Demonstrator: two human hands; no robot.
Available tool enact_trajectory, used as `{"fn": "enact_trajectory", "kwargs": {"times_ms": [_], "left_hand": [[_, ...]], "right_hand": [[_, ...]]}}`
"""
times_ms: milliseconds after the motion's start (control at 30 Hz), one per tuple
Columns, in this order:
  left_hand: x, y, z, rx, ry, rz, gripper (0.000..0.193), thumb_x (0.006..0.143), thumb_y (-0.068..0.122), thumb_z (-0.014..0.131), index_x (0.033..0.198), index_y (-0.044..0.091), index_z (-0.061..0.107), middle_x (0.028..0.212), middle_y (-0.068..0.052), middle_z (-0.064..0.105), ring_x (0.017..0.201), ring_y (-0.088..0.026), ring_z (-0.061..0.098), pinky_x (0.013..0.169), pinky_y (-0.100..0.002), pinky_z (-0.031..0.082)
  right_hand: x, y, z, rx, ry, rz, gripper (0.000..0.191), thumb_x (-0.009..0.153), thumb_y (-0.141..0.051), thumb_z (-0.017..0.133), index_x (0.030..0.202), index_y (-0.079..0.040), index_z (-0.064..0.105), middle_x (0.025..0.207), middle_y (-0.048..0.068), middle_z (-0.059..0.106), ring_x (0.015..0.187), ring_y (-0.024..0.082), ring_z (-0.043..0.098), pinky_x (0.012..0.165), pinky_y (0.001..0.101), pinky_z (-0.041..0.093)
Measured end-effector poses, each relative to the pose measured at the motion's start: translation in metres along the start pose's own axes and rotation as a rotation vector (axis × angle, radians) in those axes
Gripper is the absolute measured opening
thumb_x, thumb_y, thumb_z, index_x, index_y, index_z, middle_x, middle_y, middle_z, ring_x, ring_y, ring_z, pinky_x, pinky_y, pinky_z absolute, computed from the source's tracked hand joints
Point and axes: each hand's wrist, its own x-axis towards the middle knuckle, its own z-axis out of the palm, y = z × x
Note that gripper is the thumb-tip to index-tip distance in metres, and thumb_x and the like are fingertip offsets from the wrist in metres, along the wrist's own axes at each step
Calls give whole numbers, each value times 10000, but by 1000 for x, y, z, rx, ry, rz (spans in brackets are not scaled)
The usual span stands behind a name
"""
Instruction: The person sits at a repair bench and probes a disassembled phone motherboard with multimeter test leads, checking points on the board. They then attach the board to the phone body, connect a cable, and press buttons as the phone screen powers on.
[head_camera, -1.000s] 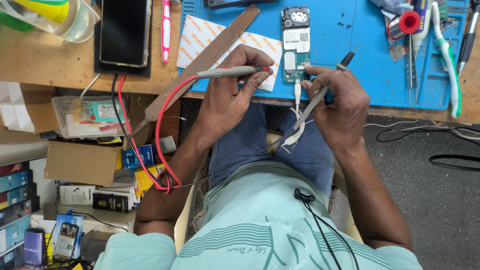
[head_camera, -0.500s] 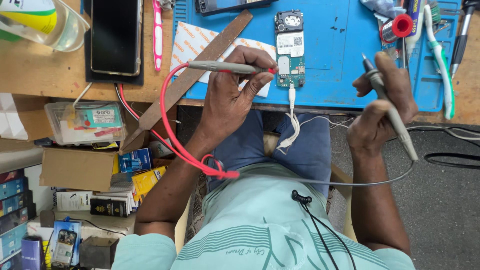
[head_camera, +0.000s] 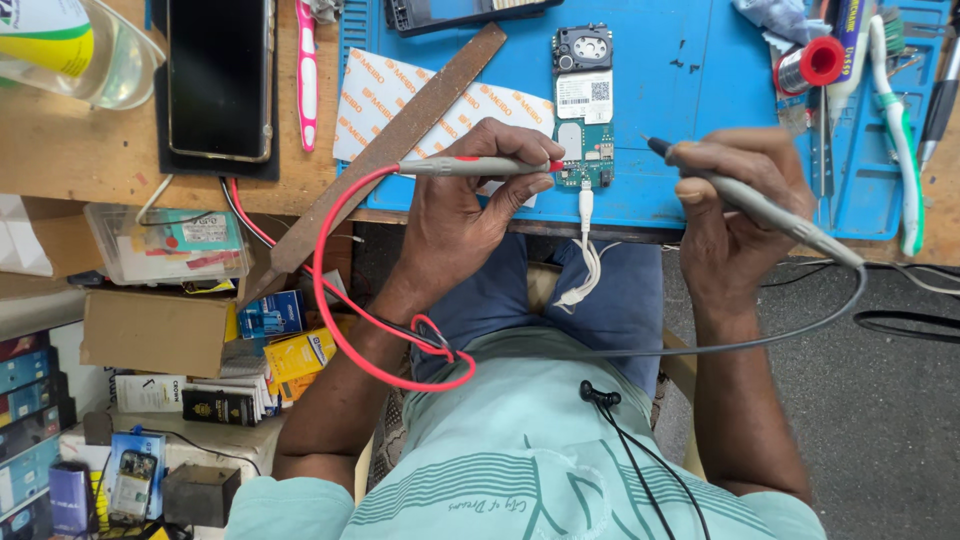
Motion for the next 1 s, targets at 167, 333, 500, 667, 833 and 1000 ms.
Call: {"fn": "enact_trajectory", "kwargs": {"times_ms": [167,333,500,667,833,1000], "left_hand": [[3,2,-3,142,-61,49,157,1037,56,720,1139,30,603,1161,-84,718,1113,-180,728,970,-317,621],[11,-1,-3,102,-104,23,141,1035,75,714,1130,38,617,1140,-72,728,1104,-173,741,957,-317,641],[15,-4,-2,106,-124,9,146,1027,68,708,1137,25,622,1146,-74,725,1105,-176,744,949,-310,651],[17,-3,-2,147,-129,-2,150,1011,59,722,1131,19,640,1122,-71,735,1065,-171,747,900,-298,646],[18,-3,-1,154,-140,-7,155,1008,58,728,1133,21,644,1092,-65,734,1037,-164,755,889,-290,647],[16,-2,0,152,-137,-31,156,1007,58,727,1146,29,661,1071,-60,734,1031,-160,765,886,-286,656]], "right_hand": [[-7,8,2,89,-13,78,250,1115,-212,756,1183,8,661,1108,189,714,1100,240,748,922,358,675],[-5,17,2,180,-62,100,223,1163,-161,717,1172,23,593,1069,192,730,1100,240,772,928,364,691],[-3,21,-1,176,-112,122,218,1162,-151,703,1149,45,611,1052,207,743,996,227,776,885,343,696],[-4,19,0,186,-134,136,230,1156,-160,709,1141,44,604,1047,208,739,1021,243,781,887,327,693],[0,17,0,179,-152,173,231,1157,-166,708,1126,40,608,1043,206,747,997,233,783,839,288,675],[2,14,3,141,-179,188,222,1169,-148,715,1125,48,619,1036,207,755,972,218,771,838,280,660]]}}
